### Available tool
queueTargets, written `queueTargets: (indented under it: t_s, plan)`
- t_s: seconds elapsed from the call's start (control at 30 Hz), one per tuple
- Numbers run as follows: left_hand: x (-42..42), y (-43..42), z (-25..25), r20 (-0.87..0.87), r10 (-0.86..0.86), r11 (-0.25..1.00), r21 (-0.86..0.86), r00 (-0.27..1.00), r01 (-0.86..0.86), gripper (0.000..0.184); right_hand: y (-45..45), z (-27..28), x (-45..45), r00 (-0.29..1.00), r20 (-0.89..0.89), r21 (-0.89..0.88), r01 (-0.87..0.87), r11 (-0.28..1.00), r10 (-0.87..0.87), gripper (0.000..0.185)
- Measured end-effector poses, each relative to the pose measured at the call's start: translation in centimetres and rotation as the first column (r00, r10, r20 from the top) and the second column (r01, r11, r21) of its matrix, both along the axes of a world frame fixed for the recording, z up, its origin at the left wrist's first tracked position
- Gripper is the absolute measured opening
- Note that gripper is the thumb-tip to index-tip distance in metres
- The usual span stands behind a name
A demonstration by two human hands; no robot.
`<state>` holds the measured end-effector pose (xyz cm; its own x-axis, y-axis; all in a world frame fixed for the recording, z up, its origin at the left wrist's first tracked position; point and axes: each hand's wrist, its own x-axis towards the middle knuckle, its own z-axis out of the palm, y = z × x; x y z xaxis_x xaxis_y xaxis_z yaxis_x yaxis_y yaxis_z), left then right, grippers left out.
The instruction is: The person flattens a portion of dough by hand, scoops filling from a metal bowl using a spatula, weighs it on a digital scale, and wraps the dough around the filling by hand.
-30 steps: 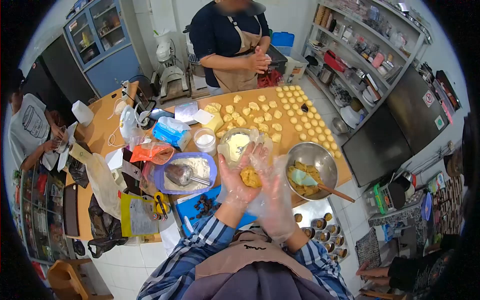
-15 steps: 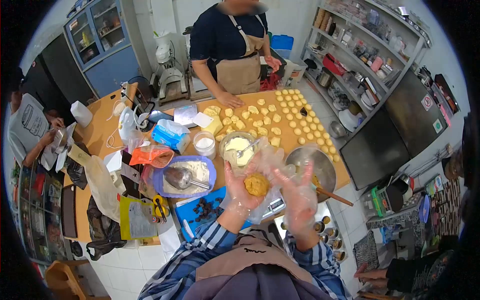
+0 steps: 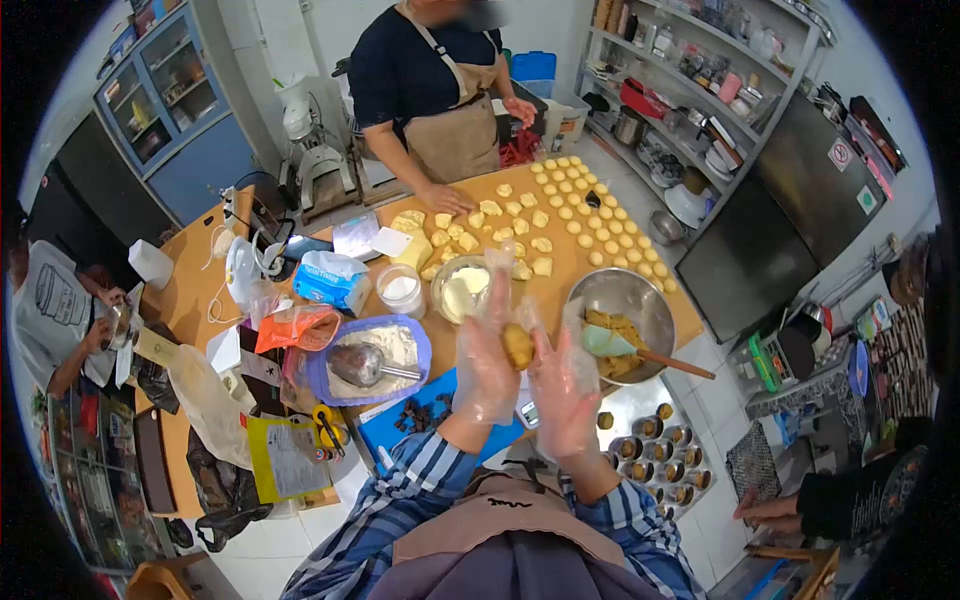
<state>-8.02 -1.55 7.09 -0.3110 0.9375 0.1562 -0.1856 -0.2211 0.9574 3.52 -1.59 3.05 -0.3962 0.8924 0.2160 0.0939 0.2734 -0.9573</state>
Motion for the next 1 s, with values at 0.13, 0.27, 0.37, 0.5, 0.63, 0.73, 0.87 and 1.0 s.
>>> queueTargets:
  t_s: [0.13, 0.27, 0.37, 0.5, 0.63, 0.73, 0.87, 1.0]
  plan:
    - [-0.8, 0.4, -1.4, -0.734, 0.221, 0.963, 0.267, 0.642, -0.026, 0.062, -0.4, 0.2, -0.7, 0.466, -0.847, -0.479, -0.462, 0.746, -0.255, 0.086]
    - [-2.2, -0.6, -3.6, -0.490, 0.089, 0.996, 0.025, 0.867, -0.087, 0.063, 1.4, -2.6, 0.5, 0.307, -0.910, -0.414, -0.650, 0.637, -0.279, 0.082]
    - [-3.7, -1.3, -7.1, 0.096, 0.066, 0.998, -0.021, 0.993, -0.064, 0.066, 1.9, -1.1, 0.5, 0.409, -0.859, -0.503, -0.564, 0.655, -0.308, 0.077]
    - [-2.6, -1.1, -9.3, 0.678, -0.010, 0.996, -0.060, 0.735, 0.068, 0.072, 1.9, -0.9, -0.7, 0.623, -0.770, -0.489, -0.438, 0.754, -0.137, 0.070]
    - [-0.4, -0.7, -7.2, 0.911, -0.008, 0.992, -0.044, 0.412, 0.116, 0.074, 2.2, 1.4, -0.3, 0.953, 0.154, 0.256, -0.293, 0.921, 0.260, 0.061]
    - [-0.7, 0.3, -8.4, 0.941, 0.008, 0.993, -0.047, 0.338, 0.110, 0.076, 2.8, 3.2, -0.2, 0.875, 0.473, 0.637, -0.417, 0.648, 0.097, 0.048]
    - [-1.1, 0.5, -7.2, 0.961, -0.107, 0.966, 0.039, 0.256, 0.256, 0.078, 4.3, -0.1, 1.8, 0.954, 0.069, 0.257, -0.299, 0.919, 0.292, 0.081]
    - [-1.2, 0.6, -8.2, 0.952, -0.268, 0.922, 0.208, 0.150, 0.327, 0.080, 5.0, 0.4, 2.3, 0.938, -0.035, 0.108, -0.339, 0.935, 0.344, 0.080]
